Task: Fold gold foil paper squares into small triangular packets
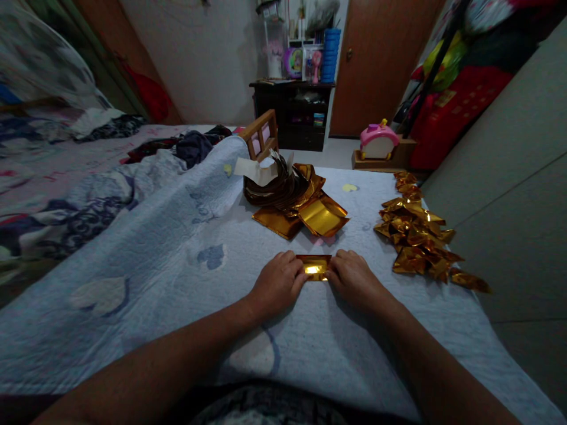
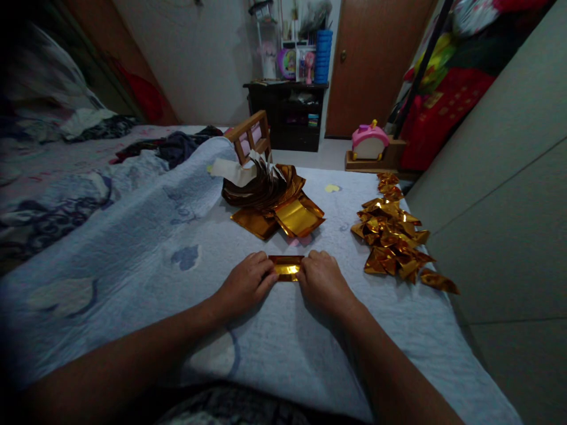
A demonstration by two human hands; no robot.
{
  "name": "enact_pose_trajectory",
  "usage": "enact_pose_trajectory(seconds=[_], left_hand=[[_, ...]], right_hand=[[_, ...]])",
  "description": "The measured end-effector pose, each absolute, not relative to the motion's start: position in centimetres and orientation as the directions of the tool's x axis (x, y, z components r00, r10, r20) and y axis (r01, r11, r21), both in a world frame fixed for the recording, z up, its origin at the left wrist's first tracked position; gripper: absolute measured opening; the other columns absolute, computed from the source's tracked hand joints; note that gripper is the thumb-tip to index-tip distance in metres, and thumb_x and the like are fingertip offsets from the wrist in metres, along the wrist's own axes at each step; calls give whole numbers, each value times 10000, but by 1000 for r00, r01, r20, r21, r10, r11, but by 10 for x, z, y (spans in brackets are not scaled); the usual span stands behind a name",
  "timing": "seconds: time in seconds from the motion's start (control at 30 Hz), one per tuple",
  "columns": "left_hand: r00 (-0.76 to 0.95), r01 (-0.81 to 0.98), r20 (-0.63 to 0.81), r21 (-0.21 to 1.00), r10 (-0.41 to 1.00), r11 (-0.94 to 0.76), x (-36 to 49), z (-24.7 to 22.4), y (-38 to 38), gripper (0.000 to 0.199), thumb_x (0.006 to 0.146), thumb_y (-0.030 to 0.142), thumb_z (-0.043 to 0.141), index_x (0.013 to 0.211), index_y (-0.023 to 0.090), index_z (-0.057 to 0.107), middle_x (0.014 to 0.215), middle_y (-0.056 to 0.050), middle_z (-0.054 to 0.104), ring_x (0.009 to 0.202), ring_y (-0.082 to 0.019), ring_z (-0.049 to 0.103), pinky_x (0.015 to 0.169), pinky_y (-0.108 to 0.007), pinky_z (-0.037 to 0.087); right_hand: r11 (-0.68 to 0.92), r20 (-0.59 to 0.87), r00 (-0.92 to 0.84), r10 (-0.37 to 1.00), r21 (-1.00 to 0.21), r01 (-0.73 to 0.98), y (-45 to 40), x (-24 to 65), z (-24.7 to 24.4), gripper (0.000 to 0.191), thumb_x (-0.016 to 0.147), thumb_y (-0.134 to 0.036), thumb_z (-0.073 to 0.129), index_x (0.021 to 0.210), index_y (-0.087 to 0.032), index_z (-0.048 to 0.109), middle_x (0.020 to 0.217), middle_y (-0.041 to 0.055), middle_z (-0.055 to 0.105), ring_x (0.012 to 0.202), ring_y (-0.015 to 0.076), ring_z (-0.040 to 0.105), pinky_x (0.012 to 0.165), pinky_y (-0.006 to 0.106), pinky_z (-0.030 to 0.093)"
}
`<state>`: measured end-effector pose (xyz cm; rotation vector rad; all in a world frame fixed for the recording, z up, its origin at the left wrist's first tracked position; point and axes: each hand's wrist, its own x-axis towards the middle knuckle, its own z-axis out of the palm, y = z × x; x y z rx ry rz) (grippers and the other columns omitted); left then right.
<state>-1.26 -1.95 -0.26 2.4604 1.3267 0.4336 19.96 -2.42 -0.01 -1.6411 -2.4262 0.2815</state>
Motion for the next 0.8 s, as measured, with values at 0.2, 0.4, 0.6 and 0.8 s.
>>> enact_pose_trajectory(seconds=[0.2, 0.4, 0.6, 0.8], left_hand=[[504, 789, 103, 349, 858, -505, -12, -2, -22, 181, 990, 280, 545, 880, 162, 629, 962, -78, 598, 920, -245, 541, 842, -403, 462], [451, 816, 88, 362, 888, -451, -11, 0, -24, 147, 967, 297, 571, 874, 188, 605, 975, -66, 600, 938, -257, 518, 827, -412, 419], [418, 778, 137, 456, 898, -432, -13, -1, -25, 77, 924, 246, 629, 984, 205, 602, 1017, -54, 597, 974, -254, 506, 853, -408, 418], [489, 717, 244, 434, 837, -545, -16, -2, -26, 72, 946, 219, 616, 903, 206, 674, 950, -55, 607, 929, -243, 499, 825, -392, 417]], right_hand=[[349, 59, -346, 937, -236, 907, -25, 197, -3, 144, 929, -217, 602, 797, -180, 647, 846, 114, 644, 798, 252, 556, 698, 370, 352], [315, 79, -305, 949, -250, 916, -27, 194, 0, 147, 913, -213, 597, 772, -188, 631, 832, 112, 641, 787, 247, 556, 689, 363, 344], [279, 101, -260, 960, -348, 895, -28, 196, 0, 75, 898, -185, 611, 831, -199, 581, 840, 64, 622, 799, 228, 531, 709, 339, 324], [472, 173, -443, 880, -431, 769, -31, 189, -4, 184, 948, -90, 502, 843, -206, 599, 882, 44, 615, 832, 206, 505, 744, 324, 338]])
